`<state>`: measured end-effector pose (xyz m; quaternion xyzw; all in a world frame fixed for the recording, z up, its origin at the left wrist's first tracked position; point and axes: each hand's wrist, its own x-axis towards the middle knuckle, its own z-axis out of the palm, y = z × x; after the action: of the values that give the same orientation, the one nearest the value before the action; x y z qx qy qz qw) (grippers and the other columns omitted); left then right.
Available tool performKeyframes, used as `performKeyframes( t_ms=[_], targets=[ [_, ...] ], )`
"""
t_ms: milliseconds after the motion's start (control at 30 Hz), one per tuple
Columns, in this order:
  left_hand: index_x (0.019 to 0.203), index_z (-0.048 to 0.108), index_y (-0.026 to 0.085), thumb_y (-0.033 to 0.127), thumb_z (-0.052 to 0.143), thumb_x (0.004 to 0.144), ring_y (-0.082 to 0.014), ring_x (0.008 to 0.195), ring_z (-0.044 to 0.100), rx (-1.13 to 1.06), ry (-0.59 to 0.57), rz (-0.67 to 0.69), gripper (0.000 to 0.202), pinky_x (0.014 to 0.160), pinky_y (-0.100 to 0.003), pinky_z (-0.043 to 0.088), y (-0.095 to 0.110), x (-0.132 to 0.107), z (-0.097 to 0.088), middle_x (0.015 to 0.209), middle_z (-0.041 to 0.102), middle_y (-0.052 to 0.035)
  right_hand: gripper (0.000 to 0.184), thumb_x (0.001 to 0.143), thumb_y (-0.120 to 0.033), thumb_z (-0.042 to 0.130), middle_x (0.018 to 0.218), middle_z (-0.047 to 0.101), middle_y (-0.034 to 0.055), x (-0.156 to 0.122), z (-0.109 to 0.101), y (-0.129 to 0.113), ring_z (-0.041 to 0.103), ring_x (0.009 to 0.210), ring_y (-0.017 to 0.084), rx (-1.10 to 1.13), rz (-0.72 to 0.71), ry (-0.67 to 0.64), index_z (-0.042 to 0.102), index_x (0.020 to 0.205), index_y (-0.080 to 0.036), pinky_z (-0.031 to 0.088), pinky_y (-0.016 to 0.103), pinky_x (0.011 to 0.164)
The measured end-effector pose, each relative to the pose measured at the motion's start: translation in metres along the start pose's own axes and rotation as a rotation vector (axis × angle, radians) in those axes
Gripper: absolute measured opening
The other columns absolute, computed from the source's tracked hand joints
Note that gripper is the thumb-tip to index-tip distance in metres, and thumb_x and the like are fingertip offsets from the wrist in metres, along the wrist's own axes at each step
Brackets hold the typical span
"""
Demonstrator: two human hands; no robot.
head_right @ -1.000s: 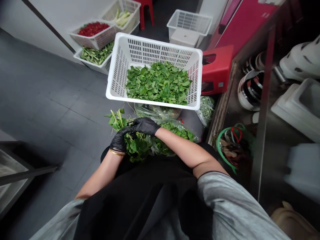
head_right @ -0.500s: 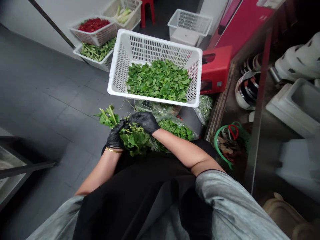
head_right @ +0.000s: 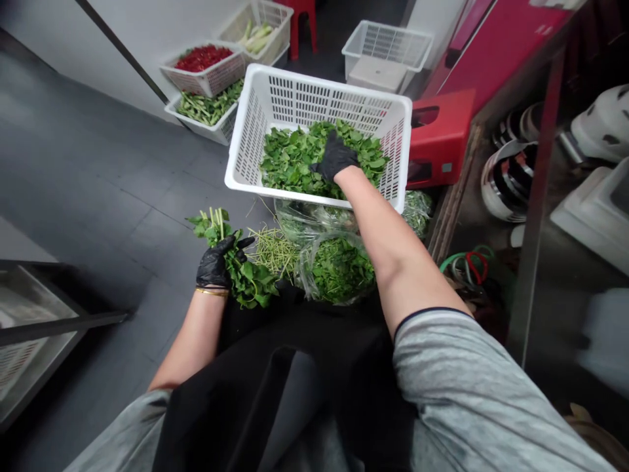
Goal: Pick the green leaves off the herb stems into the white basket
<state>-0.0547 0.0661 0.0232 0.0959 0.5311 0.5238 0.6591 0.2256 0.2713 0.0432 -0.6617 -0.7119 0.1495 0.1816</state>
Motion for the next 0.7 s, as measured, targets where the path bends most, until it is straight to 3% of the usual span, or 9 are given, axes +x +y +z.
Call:
performKeyframes(
  t_ms=[33, 100, 200, 267, 333, 400, 500, 600, 700],
  targets=[
    [0.089, 0.06, 0.014, 0.021, 0.062, 0.076, -0.0095, 0.039, 0.054, -0.015, 0.009, -0.004, 0.016, 0.036, -0.02, 0.042, 0.003, 0.0, -0.002, 0.081, 0.074, -0.0087, 0.086, 0.078, -0.047, 0.068, 0.143, 0.04, 0.0304, 0.003, -0.007, 0.002, 0.044, 0.131, 0.038, -0.075, 0.048, -0.014, 0.038, 0.142, 0.001, 0.033, 0.055, 0.107],
    [0.093, 0.062, 0.012, 0.023, 0.059, 0.079, -0.0099, 0.04, 0.055, -0.041, 0.011, -0.01, 0.017, 0.036, -0.021, 0.043, 0.007, -0.001, -0.006, 0.086, 0.074, -0.011, 0.064, 0.085, -0.038, 0.06, 0.137, 0.049, 0.0251, -0.007, -0.017, -0.001, 0.049, 0.126, 0.036, -0.105, 0.024, 0.074, 0.047, 0.138, -0.003, 0.037, 0.054, 0.105],
    [0.106, 0.064, 0.011, 0.029, 0.055, 0.084, -0.0091, 0.042, 0.055, -0.083, -0.095, -0.054, 0.029, 0.038, -0.022, 0.046, 0.004, -0.005, -0.002, 0.099, 0.073, -0.0137, 0.033, 0.091, -0.033, 0.05, 0.114, 0.066, 0.0121, -0.055, -0.012, -0.025, 0.06, 0.111, 0.026, 0.144, -0.157, 0.148, 0.069, 0.109, -0.013, 0.046, 0.042, 0.097],
    [0.112, 0.064, 0.013, 0.038, 0.055, 0.086, -0.0107, 0.046, 0.059, -0.103, -0.158, -0.087, 0.037, 0.041, -0.024, 0.05, -0.007, -0.008, 0.007, 0.102, 0.073, -0.0125, 0.03, 0.087, -0.04, 0.057, 0.094, 0.071, 0.0081, -0.098, 0.006, -0.05, 0.065, 0.088, 0.02, 0.401, -0.267, -0.157, 0.073, 0.091, -0.015, 0.052, 0.034, 0.081],
    [0.116, 0.065, 0.017, 0.045, 0.058, 0.085, -0.0173, 0.06, 0.066, -0.09, -0.17, -0.104, 0.042, 0.049, -0.029, 0.055, -0.022, -0.012, 0.017, 0.101, 0.073, -0.0103, 0.03, 0.078, -0.045, 0.067, 0.078, 0.071, 0.0037, -0.134, 0.028, -0.073, 0.063, 0.071, 0.016, 0.578, -0.251, -0.446, 0.072, 0.084, -0.016, 0.05, 0.028, 0.069],
    [0.117, 0.065, 0.019, 0.049, 0.061, 0.083, -0.0263, 0.081, 0.071, -0.043, -0.189, -0.108, 0.045, 0.063, -0.038, 0.059, -0.037, -0.017, 0.023, 0.1, 0.074, -0.0092, 0.035, 0.07, -0.048, 0.073, 0.067, 0.066, 0.0006, -0.156, 0.048, -0.087, 0.058, 0.06, 0.013, 0.744, -0.119, -0.547, 0.072, 0.08, -0.015, 0.046, 0.026, 0.059],
    [0.116, 0.067, 0.018, 0.052, 0.067, 0.077, -0.0323, 0.101, 0.067, 0.057, -0.333, -0.102, 0.052, 0.082, -0.045, 0.057, -0.05, -0.023, 0.022, 0.106, 0.072, -0.0106, 0.042, 0.062, -0.049, 0.077, 0.063, 0.064, -0.0004, -0.165, 0.062, -0.087, 0.053, 0.053, 0.012, 0.997, 0.074, -0.521, 0.071, 0.083, -0.014, 0.044, 0.026, 0.052],
    [0.112, 0.069, 0.015, 0.04, 0.082, 0.063, -0.0326, 0.103, 0.066, 0.261, -0.473, -0.046, 0.056, 0.089, -0.044, 0.053, -0.05, -0.028, 0.016, 0.108, 0.072, -0.0125, 0.044, 0.056, -0.045, 0.082, 0.068, 0.067, 0.0013, -0.164, 0.058, -0.075, 0.058, 0.059, 0.015, 1.184, 0.109, -0.45, 0.071, 0.086, -0.015, 0.049, 0.03, 0.057],
    [0.109, 0.07, 0.014, 0.025, 0.088, 0.053, -0.0312, 0.103, 0.066, 0.436, -0.463, 0.097, 0.06, 0.09, -0.042, 0.052, -0.047, -0.031, 0.017, 0.107, 0.072, -0.0117, 0.045, 0.053, -0.044, 0.083, 0.072, 0.069, 0.0019, -0.17, 0.048, -0.066, 0.061, 0.064, 0.016, 1.282, 0.129, -0.38, 0.071, 0.086, -0.015, 0.052, 0.03, 0.061]
  ],
)
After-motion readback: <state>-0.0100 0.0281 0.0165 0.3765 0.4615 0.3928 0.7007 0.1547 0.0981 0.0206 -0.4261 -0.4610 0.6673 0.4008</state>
